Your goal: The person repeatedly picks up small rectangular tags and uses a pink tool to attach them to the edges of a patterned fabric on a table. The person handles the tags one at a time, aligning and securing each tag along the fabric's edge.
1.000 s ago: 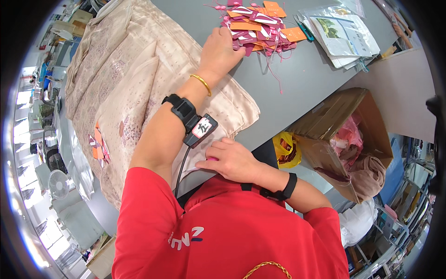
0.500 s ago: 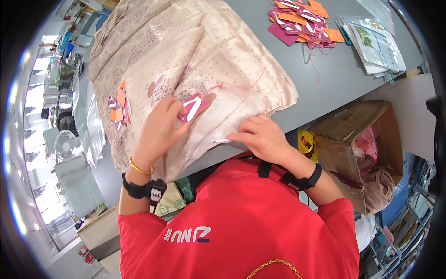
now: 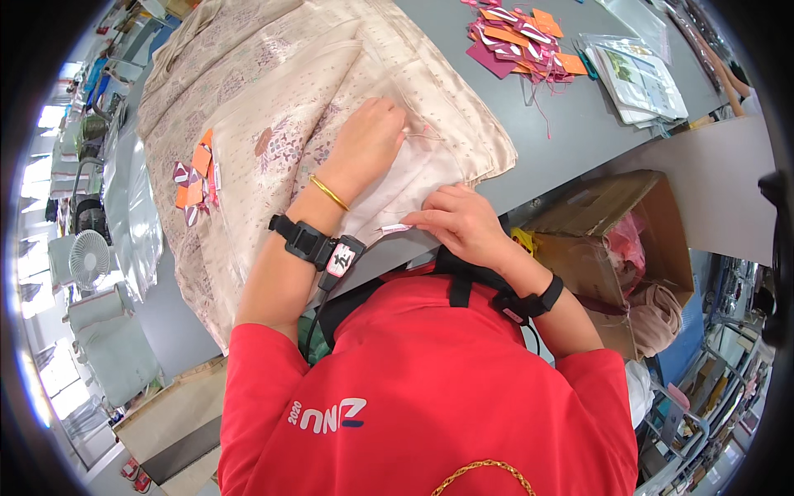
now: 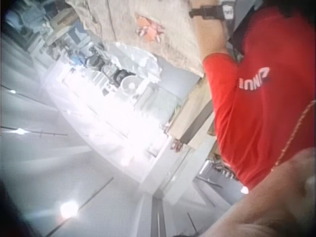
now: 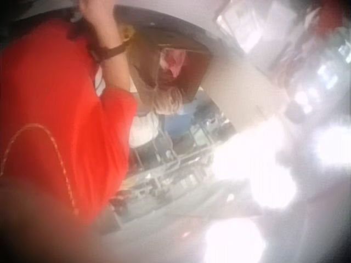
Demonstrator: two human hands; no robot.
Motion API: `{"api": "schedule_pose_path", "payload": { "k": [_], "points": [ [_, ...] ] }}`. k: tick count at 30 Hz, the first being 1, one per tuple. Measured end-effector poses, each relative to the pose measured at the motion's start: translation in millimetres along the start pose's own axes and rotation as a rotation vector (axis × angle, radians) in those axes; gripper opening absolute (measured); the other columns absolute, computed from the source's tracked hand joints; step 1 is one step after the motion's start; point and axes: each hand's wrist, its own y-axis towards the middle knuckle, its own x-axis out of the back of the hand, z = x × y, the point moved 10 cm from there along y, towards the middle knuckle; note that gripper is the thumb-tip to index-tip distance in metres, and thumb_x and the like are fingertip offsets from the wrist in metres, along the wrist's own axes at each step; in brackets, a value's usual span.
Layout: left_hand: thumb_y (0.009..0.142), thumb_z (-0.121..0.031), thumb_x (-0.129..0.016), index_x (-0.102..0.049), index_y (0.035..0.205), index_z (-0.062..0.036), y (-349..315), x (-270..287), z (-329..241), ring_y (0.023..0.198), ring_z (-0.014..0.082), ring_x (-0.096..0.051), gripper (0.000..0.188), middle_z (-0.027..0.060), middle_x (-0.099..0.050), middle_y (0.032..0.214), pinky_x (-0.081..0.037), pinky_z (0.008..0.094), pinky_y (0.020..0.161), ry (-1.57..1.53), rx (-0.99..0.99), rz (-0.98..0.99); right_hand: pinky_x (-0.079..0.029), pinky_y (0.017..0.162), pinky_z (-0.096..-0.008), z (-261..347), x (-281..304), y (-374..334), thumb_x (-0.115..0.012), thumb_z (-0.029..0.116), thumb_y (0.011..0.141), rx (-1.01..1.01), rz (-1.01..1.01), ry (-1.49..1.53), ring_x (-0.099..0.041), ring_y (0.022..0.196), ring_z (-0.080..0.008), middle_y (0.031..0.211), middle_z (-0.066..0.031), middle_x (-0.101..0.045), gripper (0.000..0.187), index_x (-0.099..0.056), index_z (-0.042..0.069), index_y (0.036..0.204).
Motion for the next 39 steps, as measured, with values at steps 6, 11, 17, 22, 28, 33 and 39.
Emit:
{"api": "schedule_pose_path", "payload": {
  "k": [6,11,17,22,28,33,39],
  "points": [
    [0.099,-0.006,-0.074,-0.073,0.105,0.0002,-27.8,-11.1,59.8,0.082,0.0215,-0.071,0.008,0.0062,-0.073,0.092,-0.057,0.0341,0.073,-0.513,0.481,0.264,-0.048,0.081,-0.038,-3.0,-0.8,-2.1,-0.074,0.013,0.097,-0.009,0.015,0.019,-0.063,0.09,-0.0257,0.091,-0.0014,-0.062,0.022,-0.081,0.02,0.117],
    [0.103,-0.005,-0.075,-0.071,0.109,-0.0015,-58.9,33.4,87.8,0.08,0.0149,-0.072,0.008,0.0041,-0.075,0.1,-0.061,0.0288,0.077,-1.355,0.658,-0.098,-0.046,0.081,-0.0388,-1.1,0.0,0.2,-0.076,0.008,0.093,0.007,0.002,0.035,-0.064,0.091,-0.0253,0.091,-0.0015,-0.062,0.027,-0.081,0.019,0.117],
    [0.102,0.005,-0.071,-0.078,0.113,0.0022,-116.2,90.4,84.0,0.087,0.0169,-0.073,0.013,0.0091,-0.076,0.106,-0.062,0.0299,0.08,-1.639,0.599,-0.447,-0.044,0.081,-0.0378,-0.8,-1.8,0.6,-0.075,0.005,0.091,-0.003,0.038,0.06,-0.063,0.093,-0.024,0.092,-0.0008,-0.062,0.029,-0.081,0.018,0.117],
    [0.101,0.004,-0.069,-0.077,0.113,0.0028,-168.7,82.0,91.8,0.084,0.012,-0.069,0.014,0.0056,-0.076,0.104,-0.058,0.0257,0.077,-1.205,0.76,-0.226,-0.044,0.082,-0.0376,-1.3,-2.5,-0.5,-0.075,0.003,0.091,-0.008,0.054,0.055,-0.063,0.093,-0.0238,0.092,-0.0006,-0.063,0.03,-0.082,0.017,0.117],
    [0.102,0.001,-0.07,-0.076,0.111,0.0011,-228.3,92.4,121.3,0.081,0.0084,-0.066,0.011,0.0018,-0.072,0.095,-0.055,0.0238,0.075,-1.001,0.874,-0.136,-0.043,0.082,-0.0374,-0.2,-0.6,0.8,-0.075,0.003,0.092,-0.015,0.025,0.065,-0.064,0.093,-0.0234,0.092,-0.0008,-0.064,0.03,-0.082,0.016,0.118],
    [0.102,0.0,-0.072,-0.073,0.111,-0.0002,-265.0,108.4,133.2,0.076,0.0106,-0.066,0.009,0.0026,-0.071,0.09,-0.056,0.025,0.072,-1.024,0.921,-0.163,-0.043,0.083,-0.0373,0.3,-0.7,1.2,-0.074,0.003,0.093,-0.023,0.039,0.067,-0.064,0.092,-0.0235,0.091,-0.0012,-0.063,0.029,-0.082,0.015,0.118],
    [0.101,-0.005,-0.076,-0.072,0.114,-0.0011,-245.1,133.3,106.8,0.078,0.0122,-0.067,0.013,0.0034,-0.072,0.094,-0.055,0.0262,0.069,-1.058,0.83,-0.339,-0.044,0.084,-0.0373,1.1,-1.2,2.3,-0.074,0.003,0.093,-0.004,0.049,0.065,-0.064,0.092,-0.0235,0.09,-0.0014,-0.062,0.029,-0.081,0.015,0.118]
  ]
}}
